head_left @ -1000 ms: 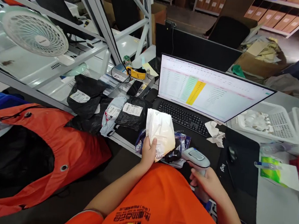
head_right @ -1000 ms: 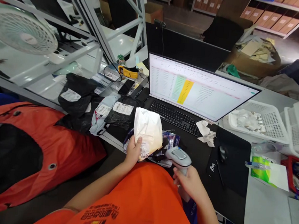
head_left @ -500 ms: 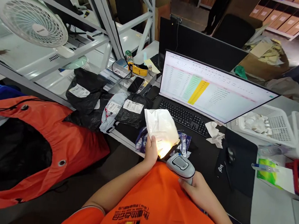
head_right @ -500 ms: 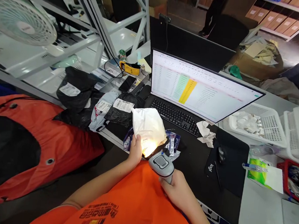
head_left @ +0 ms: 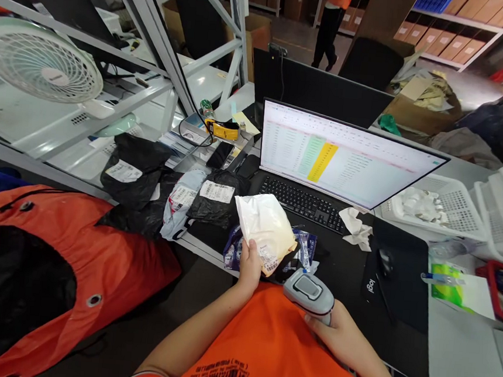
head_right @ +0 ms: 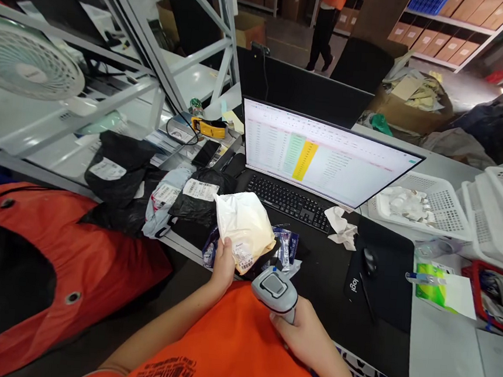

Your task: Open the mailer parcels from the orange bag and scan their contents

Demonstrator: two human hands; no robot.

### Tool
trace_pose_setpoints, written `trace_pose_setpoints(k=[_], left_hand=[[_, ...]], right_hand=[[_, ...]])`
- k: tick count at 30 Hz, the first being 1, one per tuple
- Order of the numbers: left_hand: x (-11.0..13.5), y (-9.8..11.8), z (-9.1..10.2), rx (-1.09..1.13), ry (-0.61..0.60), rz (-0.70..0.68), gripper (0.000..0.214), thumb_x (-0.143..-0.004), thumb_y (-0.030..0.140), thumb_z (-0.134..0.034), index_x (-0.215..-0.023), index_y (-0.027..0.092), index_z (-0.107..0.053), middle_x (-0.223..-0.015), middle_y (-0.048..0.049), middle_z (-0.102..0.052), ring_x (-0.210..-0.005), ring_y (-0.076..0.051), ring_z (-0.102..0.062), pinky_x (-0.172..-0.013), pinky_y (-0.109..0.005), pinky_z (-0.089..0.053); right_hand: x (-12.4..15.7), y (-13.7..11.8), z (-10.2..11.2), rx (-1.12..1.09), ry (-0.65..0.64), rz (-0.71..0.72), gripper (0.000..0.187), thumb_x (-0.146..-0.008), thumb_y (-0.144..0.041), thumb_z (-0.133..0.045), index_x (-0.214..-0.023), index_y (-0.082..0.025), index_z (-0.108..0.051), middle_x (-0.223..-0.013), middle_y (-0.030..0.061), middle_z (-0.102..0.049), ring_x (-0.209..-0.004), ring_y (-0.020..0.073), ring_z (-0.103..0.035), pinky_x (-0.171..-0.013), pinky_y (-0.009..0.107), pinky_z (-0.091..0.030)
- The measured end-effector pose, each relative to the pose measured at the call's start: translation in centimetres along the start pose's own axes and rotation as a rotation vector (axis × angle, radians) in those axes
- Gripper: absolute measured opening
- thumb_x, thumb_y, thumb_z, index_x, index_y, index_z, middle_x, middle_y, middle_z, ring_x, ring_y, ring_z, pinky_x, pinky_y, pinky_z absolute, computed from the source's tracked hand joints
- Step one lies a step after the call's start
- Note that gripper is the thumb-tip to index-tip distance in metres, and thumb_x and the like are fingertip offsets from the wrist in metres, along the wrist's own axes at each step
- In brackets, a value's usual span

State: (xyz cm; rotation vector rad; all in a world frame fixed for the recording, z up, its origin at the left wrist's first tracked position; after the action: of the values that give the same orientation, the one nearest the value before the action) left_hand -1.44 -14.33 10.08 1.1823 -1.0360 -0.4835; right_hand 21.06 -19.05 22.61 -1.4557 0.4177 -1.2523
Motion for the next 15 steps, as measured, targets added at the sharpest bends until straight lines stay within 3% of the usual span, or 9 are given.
trace_pose_setpoints(k=[5, 11, 15], left_hand=[[0.2, 0.4, -0.2, -0.036, -0.01, -0.036, 0.052, -0.097, 0.061, -0.034, -0.131, 0.023, -0.048, -0.132, -0.0129, -0.063, -0.119, -0.025, -0.063, -0.103, -0.038, -0.049], [0.4, 0.5, -0.4, -0.02, -0.032, -0.017, 0.052, -0.098, 0.06, -0.033, -0.131, 0.022, -0.047, -0.131, -0.0135, -0.063, -0.117, -0.025, -0.063, -0.101, -0.038, -0.05], [0.7, 0.8, -0.3, -0.055, -0.013, -0.022, 0.052, -0.098, 0.058, -0.034, -0.13, 0.021, -0.048, -0.132, -0.0141, -0.062, -0.122, -0.025, -0.06, -0.105, -0.039, -0.046]], right_hand=[[0.2, 0.5, -0.5, 0.011, -0.062, -0.057, 0.041, -0.08, -0.035, -0.064, -0.119, -0.022, -0.068, -0.086, 0.0055, -0.071, -0.09, 0.0286, -0.067, -0.089, 0.042, -0.056], [0.5, -0.5, 0.3, -0.005, 0.008, 0.035, 0.048, -0.079, -0.032, -0.067, -0.124, -0.018, -0.068, -0.096, 0.0085, -0.071, -0.104, 0.0304, -0.064, -0.098, 0.042, -0.052], [0.7, -0.9, 0.2, 0.019, -0.027, 0.056, 0.051, -0.082, -0.029, -0.065, -0.132, -0.017, -0.063, -0.114, 0.0097, -0.069, -0.113, 0.0303, -0.06, -0.106, 0.043, -0.045]])
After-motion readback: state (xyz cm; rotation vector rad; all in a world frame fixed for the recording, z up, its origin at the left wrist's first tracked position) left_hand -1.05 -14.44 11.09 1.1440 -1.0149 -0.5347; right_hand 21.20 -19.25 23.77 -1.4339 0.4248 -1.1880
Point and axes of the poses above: each hand's wrist, its own x-axis away from the middle knuckle, its own z-axis out of the back of the hand, y = z × x, the point moved 9 cm from there along -x, towards the middle knuckle
